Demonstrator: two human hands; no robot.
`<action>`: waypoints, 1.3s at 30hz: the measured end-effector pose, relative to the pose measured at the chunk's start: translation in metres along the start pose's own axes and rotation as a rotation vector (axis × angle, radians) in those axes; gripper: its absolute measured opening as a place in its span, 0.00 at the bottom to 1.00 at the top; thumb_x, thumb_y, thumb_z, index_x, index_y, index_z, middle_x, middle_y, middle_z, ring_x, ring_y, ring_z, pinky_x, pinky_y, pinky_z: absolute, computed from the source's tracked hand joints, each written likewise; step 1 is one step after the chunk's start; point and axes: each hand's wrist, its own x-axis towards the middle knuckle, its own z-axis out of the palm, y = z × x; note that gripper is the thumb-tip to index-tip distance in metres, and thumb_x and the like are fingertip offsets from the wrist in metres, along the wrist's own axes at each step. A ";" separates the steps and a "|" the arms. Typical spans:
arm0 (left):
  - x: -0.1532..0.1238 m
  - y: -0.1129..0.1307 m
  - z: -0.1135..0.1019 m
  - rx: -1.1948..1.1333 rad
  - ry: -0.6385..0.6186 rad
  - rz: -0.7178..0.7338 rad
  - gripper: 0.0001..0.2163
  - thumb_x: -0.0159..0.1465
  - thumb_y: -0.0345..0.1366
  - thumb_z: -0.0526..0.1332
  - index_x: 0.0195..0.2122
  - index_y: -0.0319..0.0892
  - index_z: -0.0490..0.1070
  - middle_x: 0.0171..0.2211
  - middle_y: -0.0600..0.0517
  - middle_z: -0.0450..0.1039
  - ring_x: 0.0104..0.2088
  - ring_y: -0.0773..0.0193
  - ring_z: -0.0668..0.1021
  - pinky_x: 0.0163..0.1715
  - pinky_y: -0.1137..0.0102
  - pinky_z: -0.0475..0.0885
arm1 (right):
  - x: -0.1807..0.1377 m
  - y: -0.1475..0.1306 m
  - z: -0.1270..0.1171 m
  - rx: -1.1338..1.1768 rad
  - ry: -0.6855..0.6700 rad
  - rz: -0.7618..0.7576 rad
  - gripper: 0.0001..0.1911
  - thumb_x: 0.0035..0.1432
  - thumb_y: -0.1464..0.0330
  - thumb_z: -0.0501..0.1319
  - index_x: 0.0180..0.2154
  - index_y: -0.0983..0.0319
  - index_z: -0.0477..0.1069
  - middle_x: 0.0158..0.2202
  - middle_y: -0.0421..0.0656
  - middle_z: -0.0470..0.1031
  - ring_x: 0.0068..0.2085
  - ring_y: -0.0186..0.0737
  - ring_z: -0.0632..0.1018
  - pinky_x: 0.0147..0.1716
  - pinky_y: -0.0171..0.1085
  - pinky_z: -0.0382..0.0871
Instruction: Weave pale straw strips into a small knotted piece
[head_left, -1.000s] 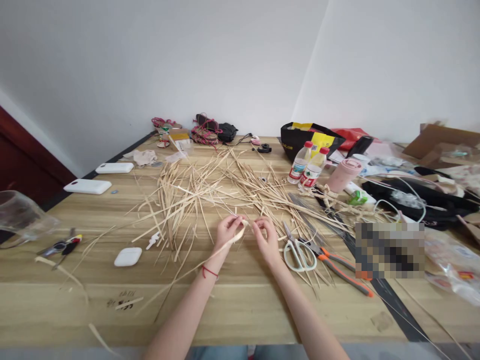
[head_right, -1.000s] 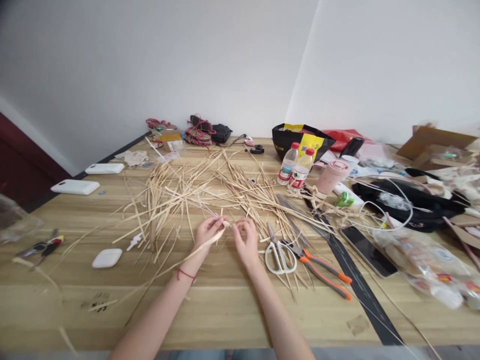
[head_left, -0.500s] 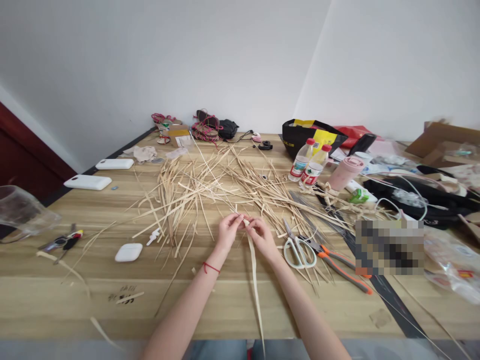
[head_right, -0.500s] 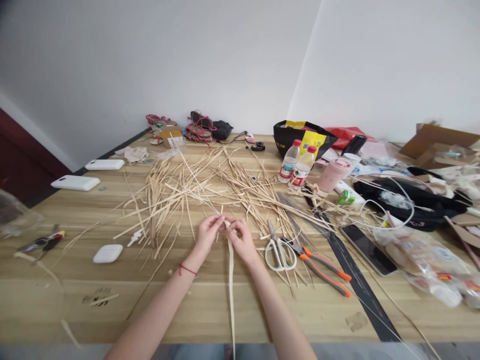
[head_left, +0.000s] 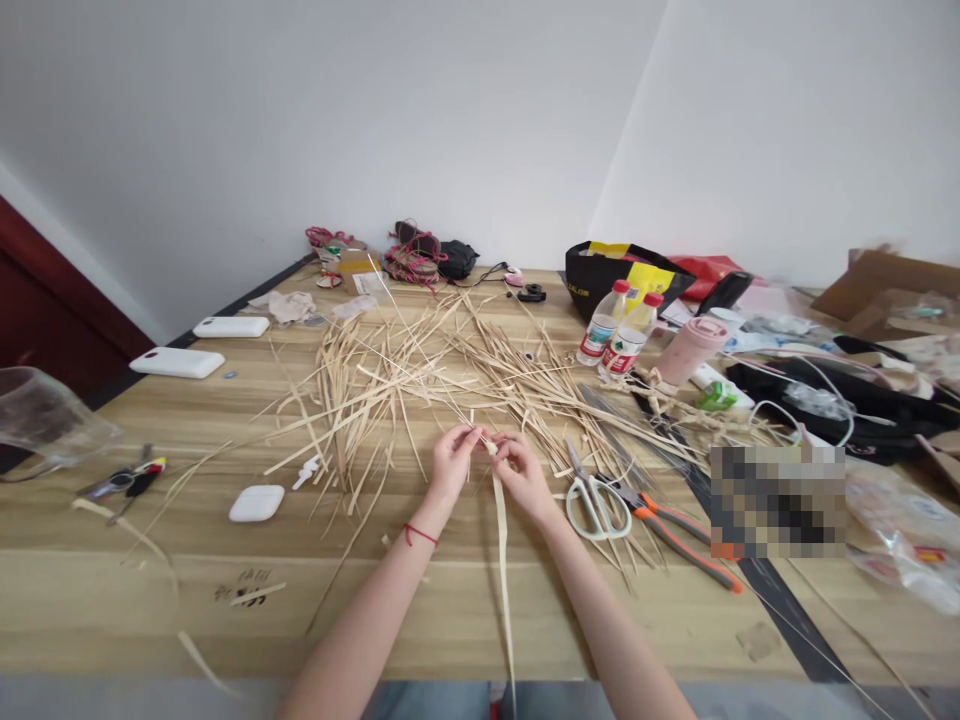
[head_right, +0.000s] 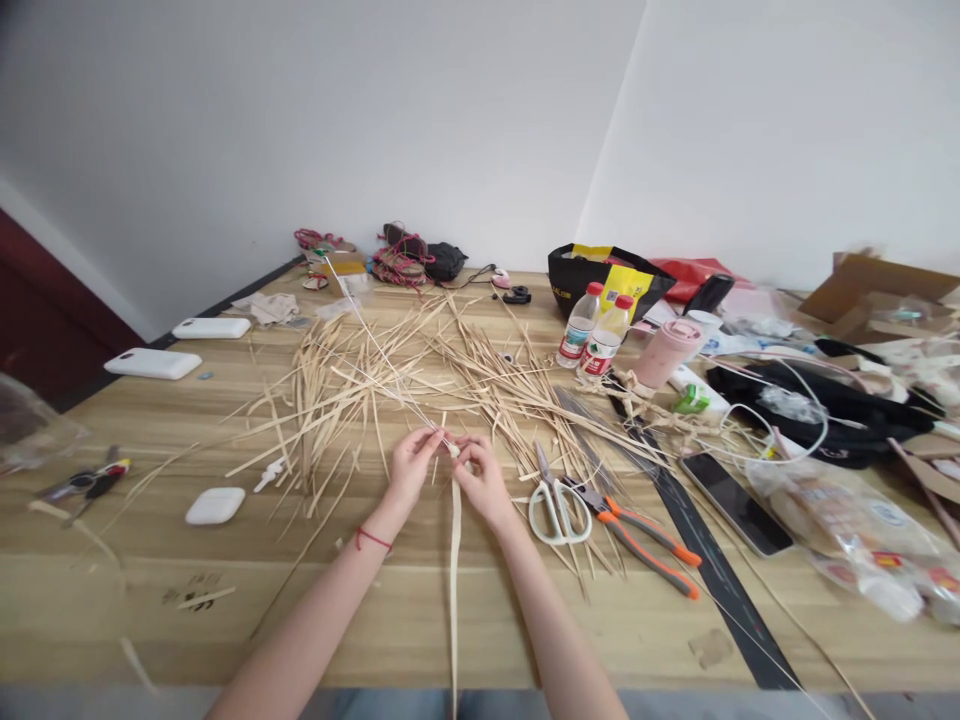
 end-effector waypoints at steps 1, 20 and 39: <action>0.000 -0.001 -0.001 -0.007 0.005 -0.008 0.12 0.53 0.42 0.65 0.31 0.37 0.73 0.33 0.47 0.76 0.34 0.60 0.78 0.35 0.65 0.74 | 0.000 0.000 0.000 -0.005 -0.007 0.000 0.07 0.50 0.67 0.61 0.22 0.61 0.67 0.42 0.46 0.67 0.49 0.46 0.69 0.52 0.45 0.57; -0.001 -0.004 0.001 0.101 -0.148 0.061 0.11 0.56 0.42 0.62 0.31 0.38 0.73 0.31 0.48 0.75 0.34 0.60 0.78 0.36 0.64 0.75 | 0.000 0.010 -0.018 0.024 0.046 0.248 0.13 0.47 0.57 0.65 0.29 0.60 0.79 0.40 0.48 0.78 0.44 0.49 0.75 0.49 0.46 0.63; 0.005 -0.013 -0.002 0.121 -0.078 0.060 0.13 0.56 0.45 0.61 0.32 0.39 0.69 0.30 0.51 0.71 0.31 0.63 0.76 0.33 0.68 0.74 | 0.001 -0.005 -0.014 0.006 -0.010 0.129 0.14 0.54 0.57 0.59 0.31 0.59 0.78 0.42 0.47 0.76 0.46 0.46 0.74 0.51 0.46 0.62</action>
